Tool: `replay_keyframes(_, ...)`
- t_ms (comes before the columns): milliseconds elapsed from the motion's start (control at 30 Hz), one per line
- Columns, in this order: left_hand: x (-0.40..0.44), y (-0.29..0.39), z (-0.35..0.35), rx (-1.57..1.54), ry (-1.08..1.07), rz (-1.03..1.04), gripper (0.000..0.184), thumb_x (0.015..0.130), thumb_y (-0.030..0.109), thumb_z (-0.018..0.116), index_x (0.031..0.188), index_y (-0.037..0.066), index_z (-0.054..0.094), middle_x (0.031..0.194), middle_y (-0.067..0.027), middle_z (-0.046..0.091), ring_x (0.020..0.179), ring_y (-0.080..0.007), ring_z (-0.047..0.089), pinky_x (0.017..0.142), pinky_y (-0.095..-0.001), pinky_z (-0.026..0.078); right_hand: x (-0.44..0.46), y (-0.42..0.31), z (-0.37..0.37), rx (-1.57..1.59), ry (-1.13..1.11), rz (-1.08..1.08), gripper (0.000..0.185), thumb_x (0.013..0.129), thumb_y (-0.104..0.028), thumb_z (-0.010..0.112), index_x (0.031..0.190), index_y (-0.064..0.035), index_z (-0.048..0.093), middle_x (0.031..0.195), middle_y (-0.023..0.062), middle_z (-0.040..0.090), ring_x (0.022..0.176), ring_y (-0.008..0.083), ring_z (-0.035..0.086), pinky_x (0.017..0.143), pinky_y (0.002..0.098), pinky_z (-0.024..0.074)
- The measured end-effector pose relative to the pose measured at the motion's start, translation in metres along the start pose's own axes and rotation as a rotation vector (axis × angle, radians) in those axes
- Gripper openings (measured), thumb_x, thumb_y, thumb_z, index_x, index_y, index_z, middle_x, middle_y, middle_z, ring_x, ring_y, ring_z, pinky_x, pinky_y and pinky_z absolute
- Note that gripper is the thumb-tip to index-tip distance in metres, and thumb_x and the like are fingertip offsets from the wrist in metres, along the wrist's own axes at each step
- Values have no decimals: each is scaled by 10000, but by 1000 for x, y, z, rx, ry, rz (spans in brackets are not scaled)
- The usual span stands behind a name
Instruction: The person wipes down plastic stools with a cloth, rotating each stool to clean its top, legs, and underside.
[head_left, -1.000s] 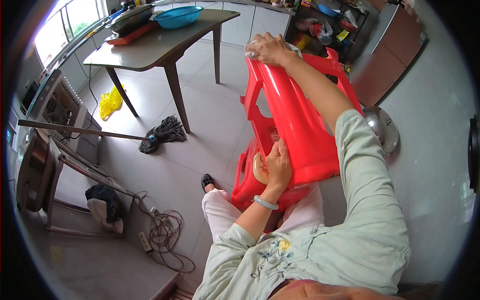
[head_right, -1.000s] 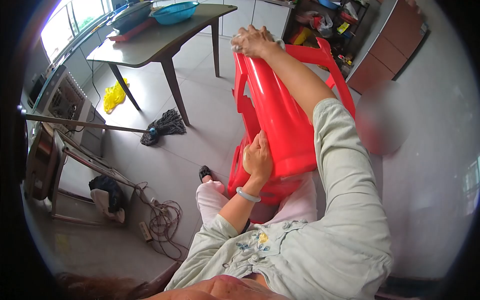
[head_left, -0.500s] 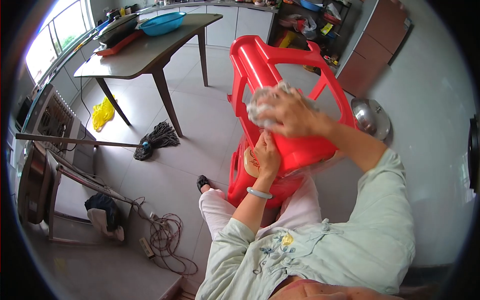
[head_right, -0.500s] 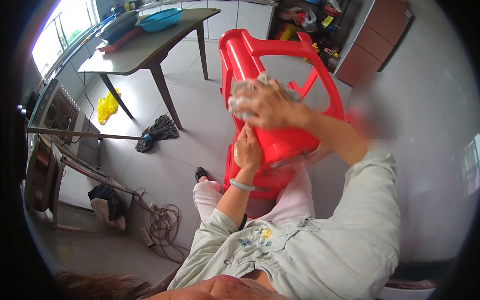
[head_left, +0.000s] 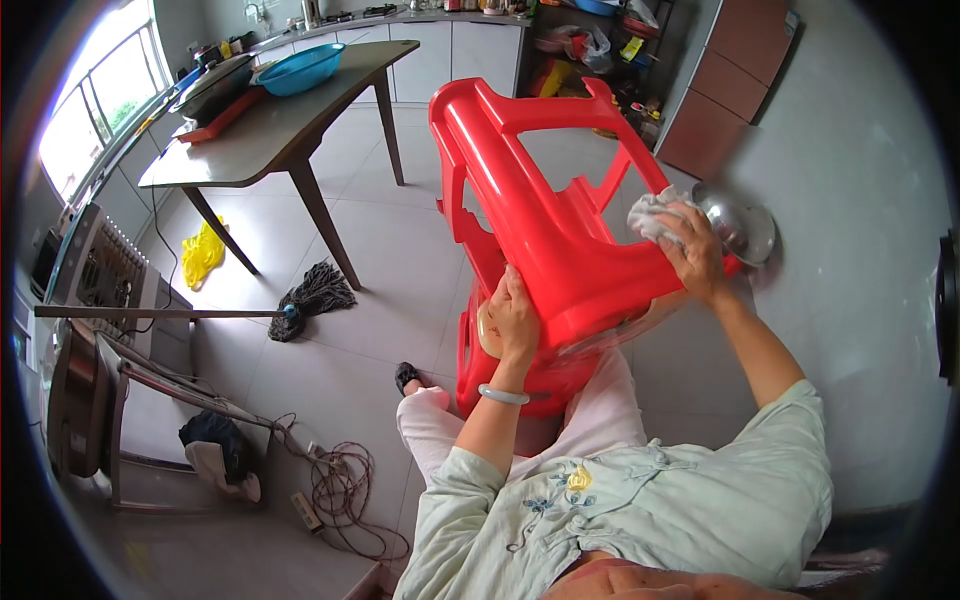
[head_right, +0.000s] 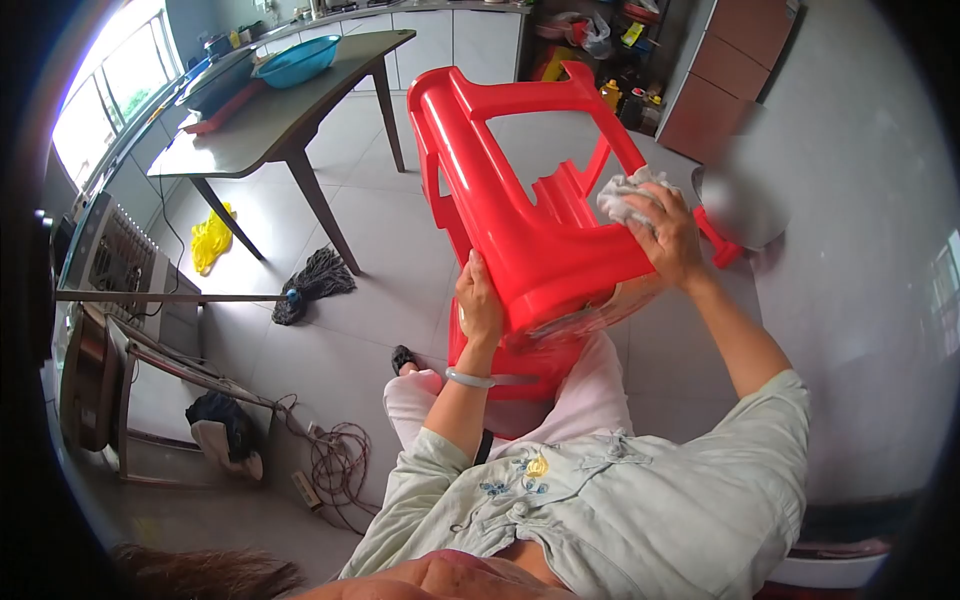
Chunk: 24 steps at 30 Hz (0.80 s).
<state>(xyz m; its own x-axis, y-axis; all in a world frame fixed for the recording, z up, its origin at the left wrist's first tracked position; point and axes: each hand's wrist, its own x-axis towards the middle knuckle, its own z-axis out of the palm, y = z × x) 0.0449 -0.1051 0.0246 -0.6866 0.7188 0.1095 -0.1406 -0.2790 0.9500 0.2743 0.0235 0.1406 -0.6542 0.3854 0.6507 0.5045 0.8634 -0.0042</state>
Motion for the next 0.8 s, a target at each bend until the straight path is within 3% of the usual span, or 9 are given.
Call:
replay_keyframes(100, 6, -7, 3, -53, -17, 22, 533, 1036, 410, 350, 1137, -21, 646, 918, -97, 714, 790, -170, 644, 718, -293, 485, 20, 28, 10, 25, 73, 16, 329, 839, -140, 669, 1162, -120, 613, 1150, 121, 578, 1058, 337, 569, 875, 415, 474)
replay_keyframes(233, 11, -34, -4, 189, 47, -41, 571, 1019, 479, 340, 1119, 20, 665, 882, -88, 715, 775, -186, 646, 691, -307, 474, 81, 80, 32, 102, 48, 116, 345, 850, -158, 675, 1185, -112, 604, 1061, 133, 606, 947, 322, 618, 809, 397, 500)
replay_keyframes(400, 10, -36, -5, 98, 69, 39, 584, 1014, 497, 329, 1021, 26, 674, 844, -86, 696, 749, -201, 634, 677, -342, 468, 199, -1, 75, 252, 236, -241, 359, 837, -170, 694, 1182, -164, 595, 1065, 110, 597, 911, 302, 627, 797, 382, 522)
replay_keyframes(467, 10, -38, -6, 70, 70, 52, 564, 1019, 478, 346, 980, 14, 664, 827, -73, 683, 731, -178, 618, 670, -325, 468, 235, -26, 113, 110, 299, -454, 353, 828, -156, 684, 1164, -226, 603, 1126, 75, 578, 1042, 275, 582, 826, 415, 517)
replay_keyframes(500, 10, -38, -6, 33, 75, 63, 547, 1024, 459, 364, 938, 3, 654, 810, -60, 670, 712, -155, 603, 663, -309, 468, 247, -37, 124, 125, 231, -509, 334, 850, -184, 645, 1175, -249, 601, 1167, 47, 574, 1125, 273, 538, 890, 432, 499)
replay_keyframes(533, 9, -33, -5, 39, 64, 68, 547, 1024, 459, 364, 938, 3, 654, 810, -60, 670, 712, -155, 603, 663, -309, 468, 254, -42, 141, -172, 124, -530, 305, 909, -276, 582, 1213, -293, 591, 1227, 23, 562, 1189, 264, 512, 967, 451, 469)
replay_keyframes(567, 7, -26, -2, -107, 58, 60, 521, 1028, 439, 383, 918, 0, 642, 803, -44, 655, 713, -128, 584, 663, -285, 466, 253, -53, 150, -232, 29, -381, 322, 939, -378, 539, 1254, -320, 573, 1278, 3, 546, 1248, 237, 487, 1006, 469, 447)
replay_keyframes(633, 6, -22, -3, -242, 34, 41, 498, 1031, 418, 402, 898, -4, 629, 797, -28, 640, 715, -101, 566, 663, -262, 464, 259, -60, 150, -137, -236, -178, 335, 944, -431, 529, 1265, -345, 569, 1288, 3, 554, 1253, 240, 495, 1015, 481, 436)
replay_keyframes(800, 3, -19, -1, -323, 17, 39, 479, 1032, 402, 415, 933, -16, 627, 848, -39, 650, 745, -83, 569, 651, -230, 476, 234, -22, 116, -60, -188, -271, 326, 923, -375, 556, 1244, -324, 589, 1228, 10, 594, 1165, 252, 561, 1029, 447, 429)
